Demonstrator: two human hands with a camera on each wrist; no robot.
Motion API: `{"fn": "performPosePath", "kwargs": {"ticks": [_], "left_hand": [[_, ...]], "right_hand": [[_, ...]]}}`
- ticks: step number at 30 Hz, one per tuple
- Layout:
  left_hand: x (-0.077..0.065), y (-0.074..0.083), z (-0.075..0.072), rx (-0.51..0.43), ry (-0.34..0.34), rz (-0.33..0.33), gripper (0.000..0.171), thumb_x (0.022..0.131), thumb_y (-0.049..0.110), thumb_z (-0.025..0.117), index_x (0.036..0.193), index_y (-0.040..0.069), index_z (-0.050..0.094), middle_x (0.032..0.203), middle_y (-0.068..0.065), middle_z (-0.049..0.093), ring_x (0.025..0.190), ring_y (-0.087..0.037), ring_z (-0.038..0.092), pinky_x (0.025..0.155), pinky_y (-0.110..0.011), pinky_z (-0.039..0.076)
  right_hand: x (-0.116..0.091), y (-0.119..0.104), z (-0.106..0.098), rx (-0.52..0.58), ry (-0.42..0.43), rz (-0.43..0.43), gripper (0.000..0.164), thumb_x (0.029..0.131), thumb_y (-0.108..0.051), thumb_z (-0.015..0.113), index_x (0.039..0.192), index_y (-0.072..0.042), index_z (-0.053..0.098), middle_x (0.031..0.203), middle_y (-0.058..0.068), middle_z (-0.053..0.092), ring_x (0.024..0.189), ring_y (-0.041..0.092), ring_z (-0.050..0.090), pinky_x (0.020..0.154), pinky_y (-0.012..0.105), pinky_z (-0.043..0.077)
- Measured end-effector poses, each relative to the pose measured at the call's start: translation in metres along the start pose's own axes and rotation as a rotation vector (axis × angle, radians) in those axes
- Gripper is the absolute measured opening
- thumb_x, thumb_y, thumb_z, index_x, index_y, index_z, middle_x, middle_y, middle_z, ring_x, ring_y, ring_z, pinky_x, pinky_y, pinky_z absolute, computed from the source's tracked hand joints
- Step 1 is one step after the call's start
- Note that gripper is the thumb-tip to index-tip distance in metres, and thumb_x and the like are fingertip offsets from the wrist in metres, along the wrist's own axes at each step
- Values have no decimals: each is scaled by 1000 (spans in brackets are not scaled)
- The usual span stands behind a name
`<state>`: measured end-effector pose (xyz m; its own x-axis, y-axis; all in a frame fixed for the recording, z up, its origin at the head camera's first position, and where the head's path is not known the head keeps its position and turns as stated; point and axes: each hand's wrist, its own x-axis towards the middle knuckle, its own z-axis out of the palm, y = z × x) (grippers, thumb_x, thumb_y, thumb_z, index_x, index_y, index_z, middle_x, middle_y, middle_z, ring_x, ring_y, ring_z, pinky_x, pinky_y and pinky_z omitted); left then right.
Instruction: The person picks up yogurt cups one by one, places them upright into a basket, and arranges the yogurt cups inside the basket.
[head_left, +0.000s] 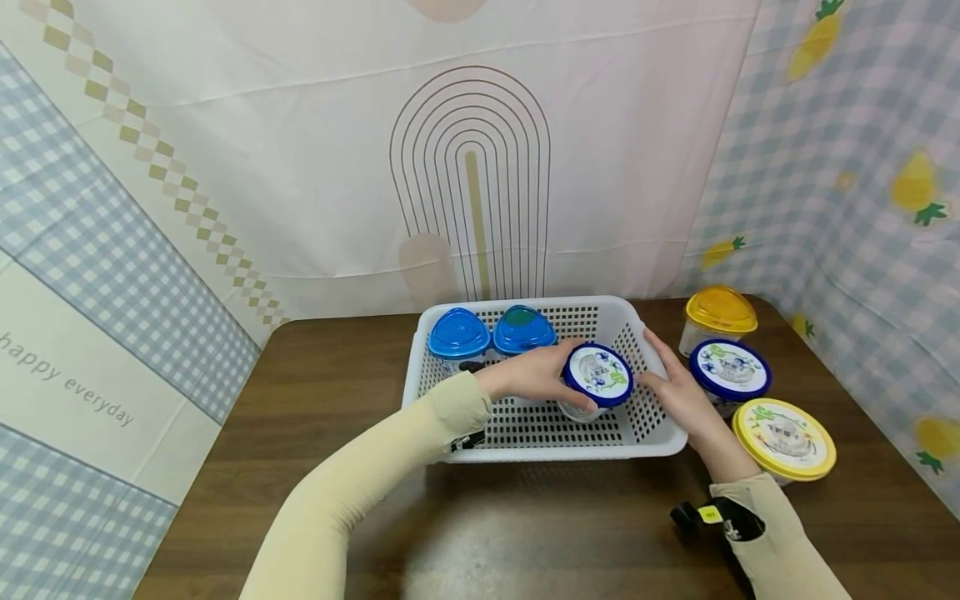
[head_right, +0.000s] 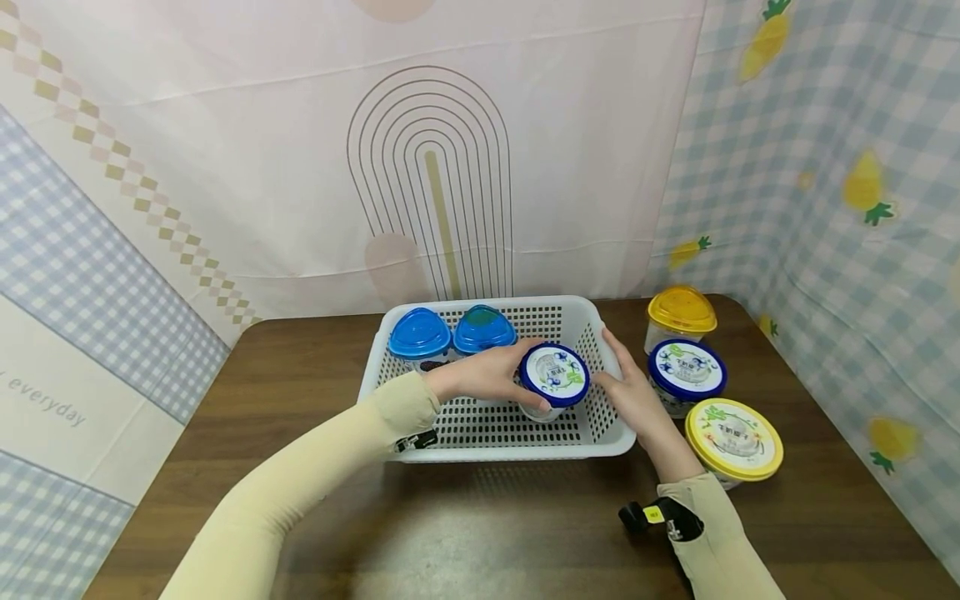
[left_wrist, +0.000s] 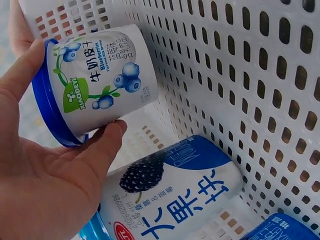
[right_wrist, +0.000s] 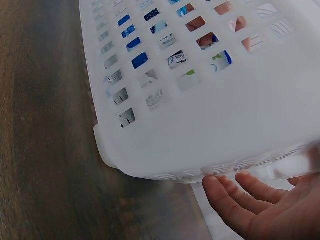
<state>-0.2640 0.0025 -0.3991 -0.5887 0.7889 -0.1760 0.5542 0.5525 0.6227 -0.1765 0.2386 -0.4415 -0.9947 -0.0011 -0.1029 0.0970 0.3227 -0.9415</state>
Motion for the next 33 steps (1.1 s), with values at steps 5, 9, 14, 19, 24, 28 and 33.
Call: {"fn": "performPosePath", "kwargs": {"ticks": [5, 9, 14, 19, 24, 28, 33], "left_hand": [[-2, 2, 1, 45, 24, -34, 106, 81, 53, 81, 159, 13, 22, 144, -9, 54, 125, -21, 55, 104, -37, 45], [-1, 2, 2, 77, 36, -60, 106, 81, 54, 80, 159, 13, 23, 142, -10, 55, 124, -22, 57, 103, -38, 47], [2, 0, 3, 99, 50, -75, 104, 82, 55, 79, 159, 11, 24, 142, -11, 56, 123, -22, 58, 101, -37, 48], [4, -1, 5, 106, 59, -84, 104, 82, 55, 79, 158, 10, 24, 141, -11, 56, 122, -21, 59, 100, -34, 48], [4, 2, 5, 102, 69, -97, 101, 83, 53, 78, 157, 9, 25, 140, -12, 57, 121, -21, 59, 100, -35, 49], [4, 4, 5, 101, 83, -112, 101, 85, 54, 76, 158, 9, 23, 142, -13, 56, 123, -23, 59, 101, -38, 49], [4, 5, 6, 125, 109, -105, 100, 87, 54, 74, 158, 5, 23, 140, -16, 57, 121, -24, 61, 99, -36, 50]], "right_hand": [[0, -1, 1, -11, 5, 4, 78, 104, -17, 45, 161, -37, -4, 166, 23, 7, 138, 54, 34, 97, 67, 44], [0, -2, 1, -14, 8, 9, 78, 104, -18, 45, 161, -36, -4, 166, 22, 6, 137, 54, 35, 97, 66, 44], [0, -3, 2, -27, 16, 17, 78, 104, -18, 46, 161, -36, -5, 167, 21, 5, 138, 54, 35, 98, 67, 43], [0, -2, 2, -20, 13, 21, 79, 104, -18, 47, 161, -37, -5, 166, 22, 5, 137, 54, 35, 95, 67, 45], [1, -1, 1, -11, 8, 21, 79, 104, -18, 47, 161, -37, -5, 166, 23, 5, 137, 55, 35, 94, 66, 46], [1, -1, 1, -16, 11, 23, 80, 104, -18, 47, 161, -37, -5, 166, 22, 5, 137, 54, 35, 96, 67, 44], [1, -2, 2, -23, 12, 26, 80, 104, -20, 48, 161, -36, -5, 166, 22, 6, 137, 53, 36, 97, 67, 44]]}}
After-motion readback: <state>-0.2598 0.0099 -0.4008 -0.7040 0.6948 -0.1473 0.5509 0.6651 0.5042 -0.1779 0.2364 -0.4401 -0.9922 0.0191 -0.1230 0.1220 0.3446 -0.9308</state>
